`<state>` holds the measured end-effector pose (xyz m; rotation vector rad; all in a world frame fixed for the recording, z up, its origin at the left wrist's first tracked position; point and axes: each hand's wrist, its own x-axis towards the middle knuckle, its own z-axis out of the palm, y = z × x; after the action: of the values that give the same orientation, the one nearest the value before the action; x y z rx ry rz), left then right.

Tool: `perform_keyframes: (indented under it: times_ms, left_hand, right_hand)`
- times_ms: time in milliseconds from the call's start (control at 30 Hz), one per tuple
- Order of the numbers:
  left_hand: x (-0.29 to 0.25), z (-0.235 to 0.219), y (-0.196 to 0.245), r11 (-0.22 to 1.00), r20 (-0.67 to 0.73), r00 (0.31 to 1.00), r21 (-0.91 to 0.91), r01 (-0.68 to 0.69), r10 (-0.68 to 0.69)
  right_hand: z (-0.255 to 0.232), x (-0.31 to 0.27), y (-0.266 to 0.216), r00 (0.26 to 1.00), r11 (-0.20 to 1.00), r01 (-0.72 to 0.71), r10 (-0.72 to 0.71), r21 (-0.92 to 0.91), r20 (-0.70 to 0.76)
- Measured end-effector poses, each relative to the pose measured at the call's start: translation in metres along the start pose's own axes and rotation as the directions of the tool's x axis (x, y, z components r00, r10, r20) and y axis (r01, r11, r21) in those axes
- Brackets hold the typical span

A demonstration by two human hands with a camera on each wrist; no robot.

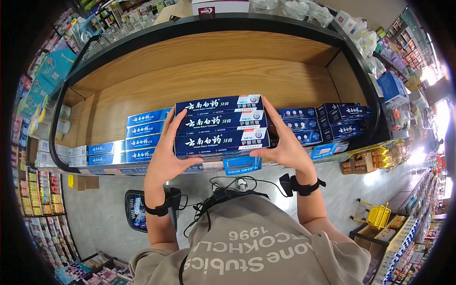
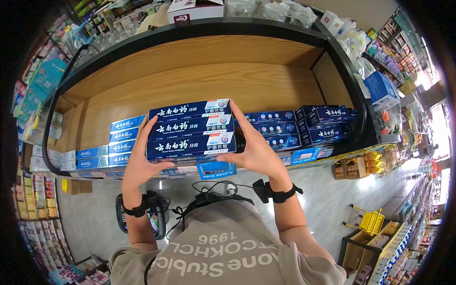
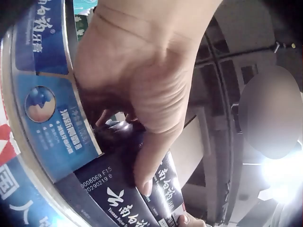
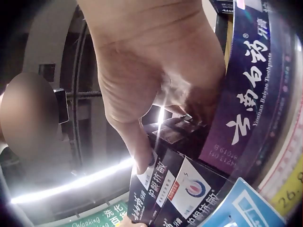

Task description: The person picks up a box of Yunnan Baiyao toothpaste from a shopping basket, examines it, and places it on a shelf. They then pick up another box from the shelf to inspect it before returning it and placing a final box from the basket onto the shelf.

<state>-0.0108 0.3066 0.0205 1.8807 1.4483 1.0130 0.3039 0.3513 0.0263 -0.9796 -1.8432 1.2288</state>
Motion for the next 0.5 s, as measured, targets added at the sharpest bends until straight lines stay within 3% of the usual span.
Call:
perform_keyframes:
  times_ms: [100,200,500]
  left_hand:
    - [-0.002,0.003,-0.003,0.999,-0.007,0.999,0.035,-0.039,0.040]
    - [-0.002,0.004,-0.002,0.998,-0.019,0.999,0.030,-0.048,0.049]
    - [-0.003,0.005,0.000,1.000,-0.032,0.999,0.015,-0.012,0.012]
  right_hand:
    - [0.001,-0.001,0.003,0.999,1.000,-0.025,0.025,0.010,0.035]
    - [0.007,-0.001,-0.004,0.998,0.956,0.061,-0.068,-0.286,-0.015]
    - [0.007,-0.001,-0.007,0.997,0.939,0.063,-0.072,-0.338,-0.013]
